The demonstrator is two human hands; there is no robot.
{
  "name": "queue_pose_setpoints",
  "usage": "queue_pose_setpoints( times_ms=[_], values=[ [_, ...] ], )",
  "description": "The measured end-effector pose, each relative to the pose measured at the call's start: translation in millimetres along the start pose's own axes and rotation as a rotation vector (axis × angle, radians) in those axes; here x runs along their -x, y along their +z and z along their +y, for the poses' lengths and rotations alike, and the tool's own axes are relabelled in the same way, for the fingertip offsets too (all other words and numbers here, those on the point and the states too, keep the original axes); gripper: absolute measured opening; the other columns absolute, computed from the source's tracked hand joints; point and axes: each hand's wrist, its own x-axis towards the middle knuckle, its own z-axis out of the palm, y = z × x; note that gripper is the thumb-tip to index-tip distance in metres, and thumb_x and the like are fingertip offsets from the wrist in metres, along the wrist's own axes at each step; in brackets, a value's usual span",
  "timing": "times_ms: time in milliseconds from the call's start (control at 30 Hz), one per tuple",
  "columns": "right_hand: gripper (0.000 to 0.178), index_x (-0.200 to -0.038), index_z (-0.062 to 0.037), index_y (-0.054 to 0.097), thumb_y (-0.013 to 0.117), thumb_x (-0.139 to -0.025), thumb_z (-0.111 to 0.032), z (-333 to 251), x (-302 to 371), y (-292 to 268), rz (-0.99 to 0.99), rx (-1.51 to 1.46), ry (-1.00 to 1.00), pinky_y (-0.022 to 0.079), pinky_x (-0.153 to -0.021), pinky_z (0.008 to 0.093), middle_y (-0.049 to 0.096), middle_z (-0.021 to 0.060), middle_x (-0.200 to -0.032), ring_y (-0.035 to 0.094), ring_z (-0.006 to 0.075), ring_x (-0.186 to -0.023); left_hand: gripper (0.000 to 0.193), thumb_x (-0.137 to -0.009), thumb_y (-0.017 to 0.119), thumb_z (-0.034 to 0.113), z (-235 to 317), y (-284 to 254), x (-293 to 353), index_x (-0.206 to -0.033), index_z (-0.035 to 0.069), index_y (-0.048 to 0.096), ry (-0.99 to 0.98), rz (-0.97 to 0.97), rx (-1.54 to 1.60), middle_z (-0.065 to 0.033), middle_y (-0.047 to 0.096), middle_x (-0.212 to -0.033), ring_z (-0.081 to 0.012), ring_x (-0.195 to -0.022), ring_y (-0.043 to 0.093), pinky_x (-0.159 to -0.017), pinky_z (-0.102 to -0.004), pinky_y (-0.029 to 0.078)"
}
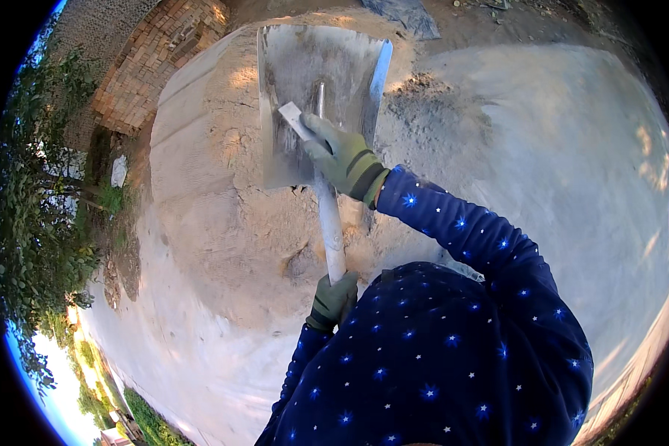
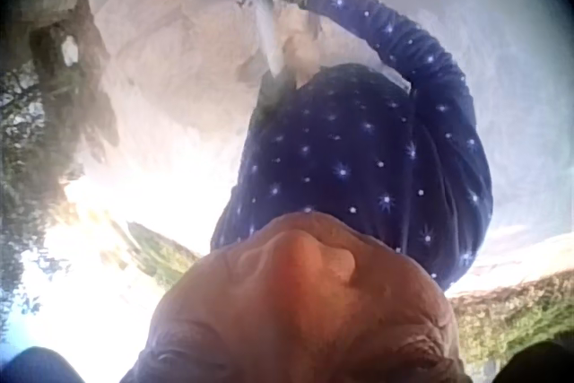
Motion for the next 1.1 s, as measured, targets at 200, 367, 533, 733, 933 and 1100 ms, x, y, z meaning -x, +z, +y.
queue_pose_setpoints(
  times_ms=[200, 367, 533, 733, 933, 1100],
  values=[
    [0.048, -0.140, -0.0138, 0.051, 0.057, -0.093, -0.023, -3.4, 19.0, 14.8, -0.087, 0.162, 0.103, 0.053, -0.080, 0.0481, 0.070, 0.0232, -0.099, 0.067, 0.0441, -0.088, 0.027, -0.091, 0.066, 0.028, 15.3, 11.6, 2.9, -0.075, 0.007, 0.059, 0.028, -0.059, -0.051, 0.0025, 0.053, -0.061, -0.0078, -0.054, 0.049, -0.051, -0.0260, 0.038],
    [0.050, -0.141, -0.0186, 0.049, 0.057, -0.092, -0.023, -1.6, -22.9, -10.2, 0.065, 0.287, -0.003, 0.053, -0.078, 0.0478, 0.070, 0.0210, -0.095, 0.068, 0.0420, -0.086, 0.029, -0.091, 0.067, 0.029, 7.6, 14.0, -1.9, -0.075, 0.007, 0.059, 0.102, -0.081, -0.149, 0.0025, 0.053, -0.061, -0.0082, -0.055, 0.049, -0.052, -0.0266, 0.039],
    [0.045, -0.139, -0.0191, 0.052, 0.057, -0.095, -0.025, 25.7, -47.8, -61.9, -0.037, 0.565, -0.051, 0.054, -0.077, 0.0455, 0.071, 0.0198, -0.096, 0.069, 0.0394, -0.086, 0.027, -0.091, 0.068, 0.029, 7.3, 2.9, -0.4, -0.077, 0.007, 0.061, -0.004, -0.141, -0.121, 0.0023, 0.056, -0.065, -0.0081, -0.058, 0.052, -0.055, -0.0259, 0.042],
    [0.032, -0.117, -0.0171, 0.066, 0.059, -0.095, -0.039, 5.2, -107.4, -126.6, -0.077, 1.215, -0.480, 0.056, -0.074, 0.0408, 0.073, 0.0096, -0.089, 0.072, 0.0298, -0.082, 0.024, -0.091, 0.068, 0.029, 21.2, -8.3, 2.1, -0.082, 0.007, 0.063, -0.037, -0.242, -0.205, 0.0025, 0.058, -0.070, -0.0072, -0.064, 0.054, -0.059, -0.0250, 0.045],
    [0.036, -0.111, -0.0131, 0.071, 0.063, -0.085, -0.036, -35.3, -159.5, -146.3, -0.456, 1.508, -0.235, 0.057, -0.076, 0.0476, 0.072, 0.0185, -0.103, 0.072, 0.0324, -0.090, 0.024, -0.089, 0.068, 0.024, 62.0, -6.6, 18.1, -0.097, 0.002, 0.061, 0.141, -0.313, -0.407, 0.0006, 0.057, -0.070, -0.0078, -0.061, 0.055, -0.056, -0.0256, 0.046],
    [0.047, -0.096, -0.0129, 0.075, 0.053, -0.090, -0.055, -29.2, -167.5, -164.4, -0.166, 1.336, -0.647, 0.055, -0.074, 0.0491, 0.073, 0.0146, -0.090, 0.072, 0.0315, -0.087, 0.025, -0.087, 0.067, 0.020, 72.1, 33.2, 16.3, -0.102, 0.001, 0.058, 0.205, -0.207, -0.277, -0.0007, 0.057, -0.069, -0.0085, -0.051, 0.053, -0.048, -0.0239, 0.045]
  ],
)
